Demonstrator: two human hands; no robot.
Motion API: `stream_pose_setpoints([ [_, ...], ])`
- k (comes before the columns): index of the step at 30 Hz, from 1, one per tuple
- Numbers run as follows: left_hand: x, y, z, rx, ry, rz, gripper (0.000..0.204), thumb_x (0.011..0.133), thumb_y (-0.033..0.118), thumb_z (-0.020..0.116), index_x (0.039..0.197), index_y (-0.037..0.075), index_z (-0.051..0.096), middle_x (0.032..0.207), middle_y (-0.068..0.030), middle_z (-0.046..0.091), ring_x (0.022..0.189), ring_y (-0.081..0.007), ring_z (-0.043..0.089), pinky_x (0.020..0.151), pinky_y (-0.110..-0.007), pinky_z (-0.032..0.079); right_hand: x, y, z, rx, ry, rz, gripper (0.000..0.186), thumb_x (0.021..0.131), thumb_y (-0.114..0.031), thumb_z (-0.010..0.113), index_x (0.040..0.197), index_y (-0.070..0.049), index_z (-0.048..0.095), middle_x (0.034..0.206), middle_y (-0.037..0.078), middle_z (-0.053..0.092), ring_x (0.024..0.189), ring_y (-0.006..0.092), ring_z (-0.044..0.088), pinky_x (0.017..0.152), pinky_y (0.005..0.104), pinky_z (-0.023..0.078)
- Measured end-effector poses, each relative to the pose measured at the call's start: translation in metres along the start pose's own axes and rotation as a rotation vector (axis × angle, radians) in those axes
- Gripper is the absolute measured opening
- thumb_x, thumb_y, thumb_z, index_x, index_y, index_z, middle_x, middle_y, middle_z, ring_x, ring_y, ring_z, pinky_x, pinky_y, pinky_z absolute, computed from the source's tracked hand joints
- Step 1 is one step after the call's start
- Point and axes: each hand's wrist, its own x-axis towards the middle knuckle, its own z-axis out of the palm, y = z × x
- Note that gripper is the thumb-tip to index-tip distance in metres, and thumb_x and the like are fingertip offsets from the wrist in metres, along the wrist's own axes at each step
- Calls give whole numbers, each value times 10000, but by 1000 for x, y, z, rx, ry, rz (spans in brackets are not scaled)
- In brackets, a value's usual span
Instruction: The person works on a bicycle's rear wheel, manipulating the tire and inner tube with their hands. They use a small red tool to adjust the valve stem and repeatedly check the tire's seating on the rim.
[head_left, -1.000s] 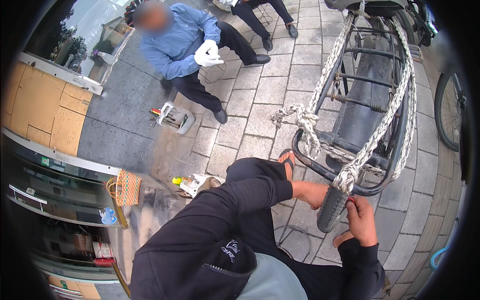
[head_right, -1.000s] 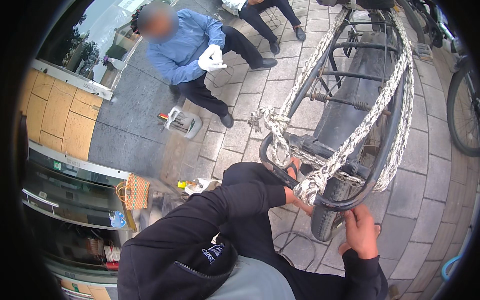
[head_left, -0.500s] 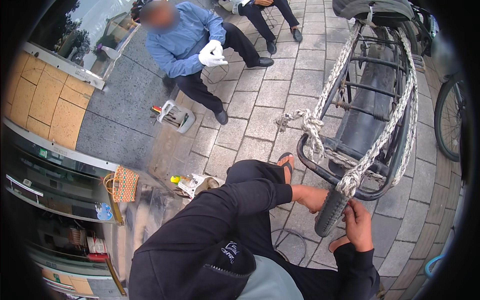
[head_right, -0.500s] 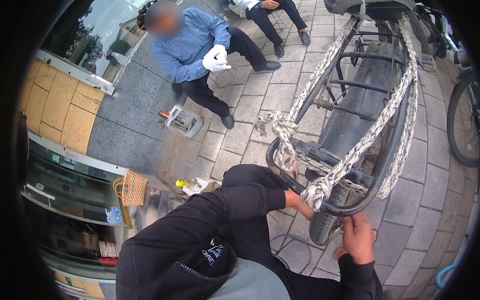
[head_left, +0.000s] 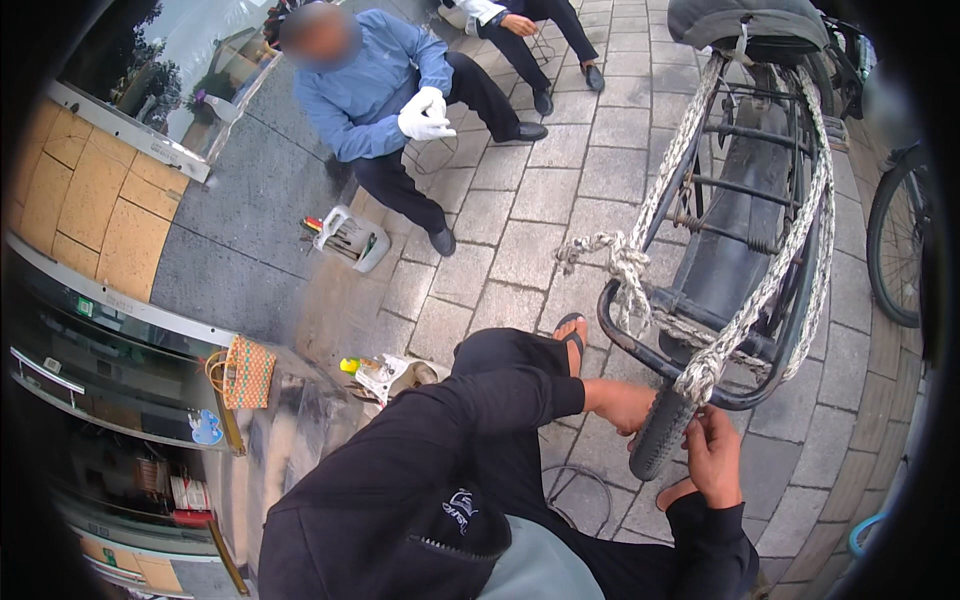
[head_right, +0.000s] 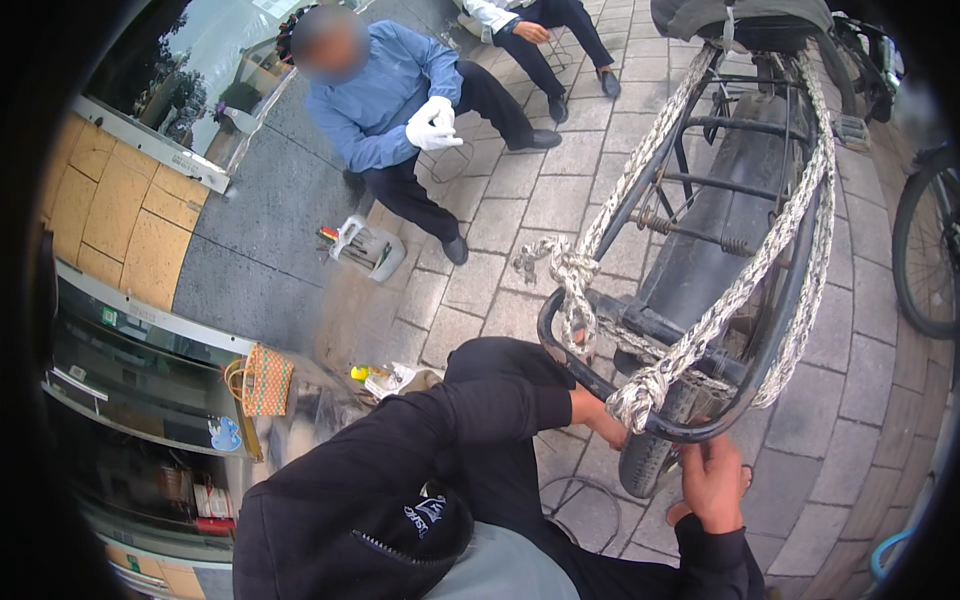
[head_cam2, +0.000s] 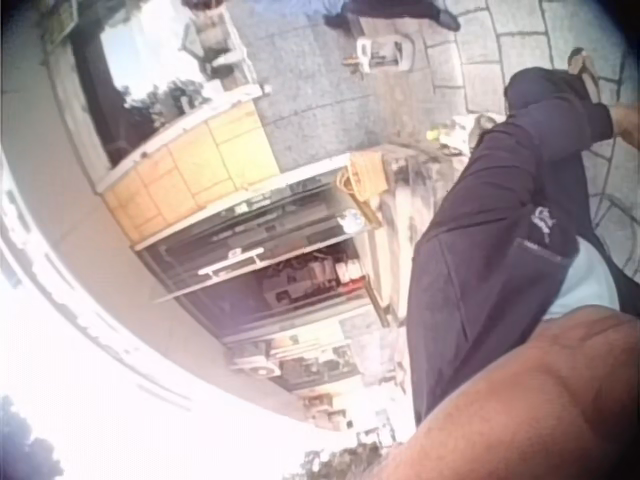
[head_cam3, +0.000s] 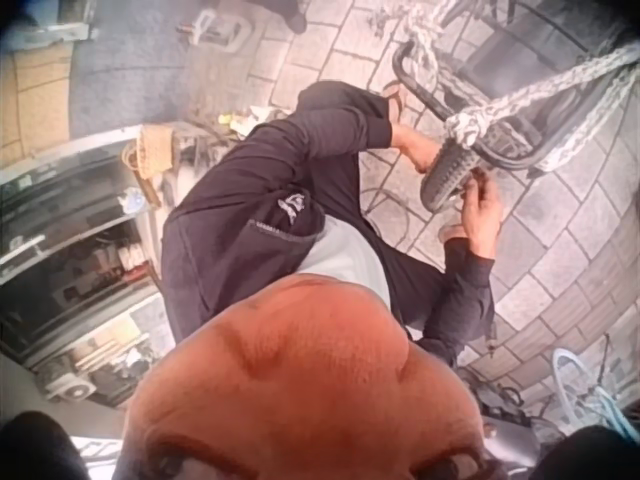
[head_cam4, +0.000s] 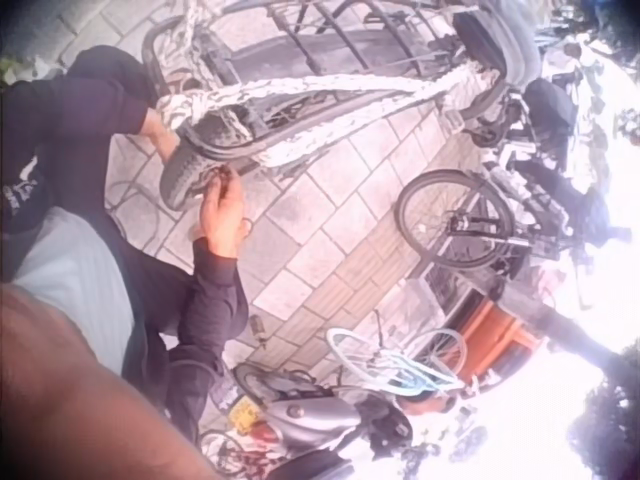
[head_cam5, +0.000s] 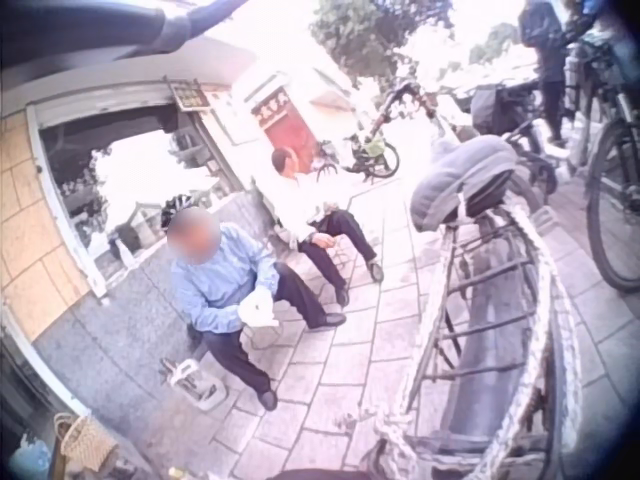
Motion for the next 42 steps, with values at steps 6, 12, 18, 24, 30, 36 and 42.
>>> stream_pose_setpoints([
  [6, 24, -7, 10, -252, -29, 35, 408, 928, 96, 602, 1334, 77, 632, 967, -64, 708, 573, -105, 590, 408, -273, 348, 7, -4, 5, -141, -41, -28, 215, 981, -67, 611, 1172, 33, 620, 865, 113, 735, 745, 187, 691, 686, 323, 538],
  [12, -4, -3, -8, -110, 13, -68, 388, 866, 24, 616, 1251, 25, 659, 896, -84, 715, 607, -135, 650, 413, -295, 377, 6, -1, 0, -19, -18, 32, 237, 1010, -106, 612, 1198, 38, 629, 955, 88, 739, 869, 156, 714, 760, 296, 550],
  [18, -8, -2, -5, -102, 36, 15, 345, 889, 44, 609, 1232, 37, 643, 865, -84, 706, 585, -151, 662, 413, -295, 385, 10, 24, 8, 214, 55, 108, 258, 1025, -116, 604, 1227, 44, 602, 971, 98, 712, 902, 140, 683, 812, 272, 529],
  [24, -7, 5, -4, -120, 51, 20, 264, 892, 87, 603, 1150, 68, 656, 873, -75, 705, 596, -152, 675, 413, -277, 362, 14, 29, 16, 330, 56, 259, 185, 1027, -92, 594, 1166, 28, 572, 850, 54, 640, 692, 103, 605, 591, 252, 487],
  [30, -12, 9, -5, -175, 62, -37, 201, 886, 102, 609, 1076, 72, 665, 843, -74, 699, 625, -157, 668, 449, -285, 384, 13, 21, 23, 346, 103, 264, 172, 1024, -83, 595, 1158, 20, 565, 801, 41, 614, 623, 101, 580, 525, 237, 458],
  [36, -17, -4, -5, -211, 95, -93, 127, 795, 77, 697, 919, 57, 679, 794, -78, 671, 702, -163, 602, 587, -345, 489, 13, 22, 30, 311, 86, 254, 178, 1018, -91, 609, 1152, 22, 573, 810, 45, 628, 611, 96, 581, 517, 233, 458],
  [42, 29, -117, 1, 600, -45, 3, 239, 839, 8, 637, 1067, 38, 700, 859, -80, 709, 855, -220, 685, 720, -384, 527, 19, 8, 21, 234, 114, 238, 137, 991, -102, 654, 1037, 22, 616, 847, 77, 682, 691, 104, 632, 576, 265, 507],
])
